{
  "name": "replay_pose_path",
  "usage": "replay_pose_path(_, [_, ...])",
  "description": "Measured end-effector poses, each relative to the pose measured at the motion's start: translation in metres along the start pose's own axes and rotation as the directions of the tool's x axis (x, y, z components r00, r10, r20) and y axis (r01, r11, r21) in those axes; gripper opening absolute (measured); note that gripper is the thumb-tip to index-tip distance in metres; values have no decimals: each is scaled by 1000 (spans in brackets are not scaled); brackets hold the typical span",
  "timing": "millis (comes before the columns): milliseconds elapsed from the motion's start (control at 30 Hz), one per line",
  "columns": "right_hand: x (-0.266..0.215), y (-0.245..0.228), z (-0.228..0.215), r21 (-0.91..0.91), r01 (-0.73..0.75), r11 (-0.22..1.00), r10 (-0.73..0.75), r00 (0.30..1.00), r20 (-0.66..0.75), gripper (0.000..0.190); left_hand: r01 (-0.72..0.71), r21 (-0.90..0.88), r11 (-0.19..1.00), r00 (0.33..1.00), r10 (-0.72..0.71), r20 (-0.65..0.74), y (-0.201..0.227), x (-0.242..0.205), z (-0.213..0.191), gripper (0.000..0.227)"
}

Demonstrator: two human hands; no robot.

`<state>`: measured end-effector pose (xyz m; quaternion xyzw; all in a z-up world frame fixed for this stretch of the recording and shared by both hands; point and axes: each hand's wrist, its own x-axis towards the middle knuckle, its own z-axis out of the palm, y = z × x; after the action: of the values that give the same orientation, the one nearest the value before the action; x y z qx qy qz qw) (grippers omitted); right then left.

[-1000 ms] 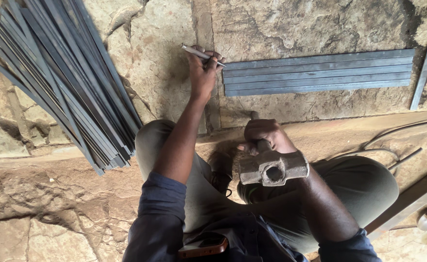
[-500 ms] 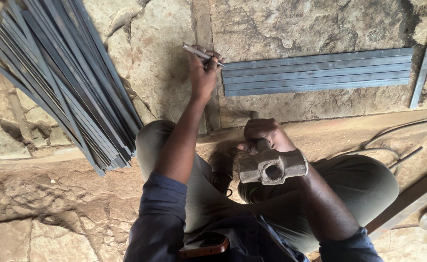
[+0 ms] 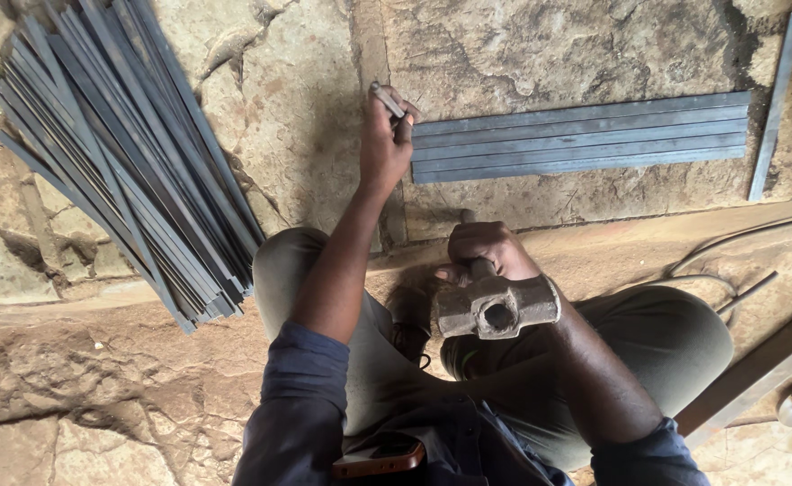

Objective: The person sits on the floor and arranges several metal rods into a neat stack. Using a metal rod as a straightedge and a hammer, the person marks lines across the stacked rods to prepare them for cutting.

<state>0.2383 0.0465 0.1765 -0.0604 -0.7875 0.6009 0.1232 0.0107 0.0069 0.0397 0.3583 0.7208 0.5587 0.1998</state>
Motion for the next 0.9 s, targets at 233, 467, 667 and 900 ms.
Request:
replay_pose_path(233, [-9,38,15,49,106,993,-101,990,-96,22,-16,-3,1000,995,16,103,20,1,-8,28])
replay_pose_path(467, [-30,68,9,285,-7,959,98,946,-307,17,-102,34,994,981,95,166,25,3,-13,23])
replay_pose_path(667, [-40,44,11,323,-413,852,524,653,-547,34,-173,92,981,971,154,185,26,0,-12,22])
replay_pose_path(900, [-38,16,-12,388,-363,847,525,684,-507,37,-179,199,964,962,128,242,5,1,-5,16])
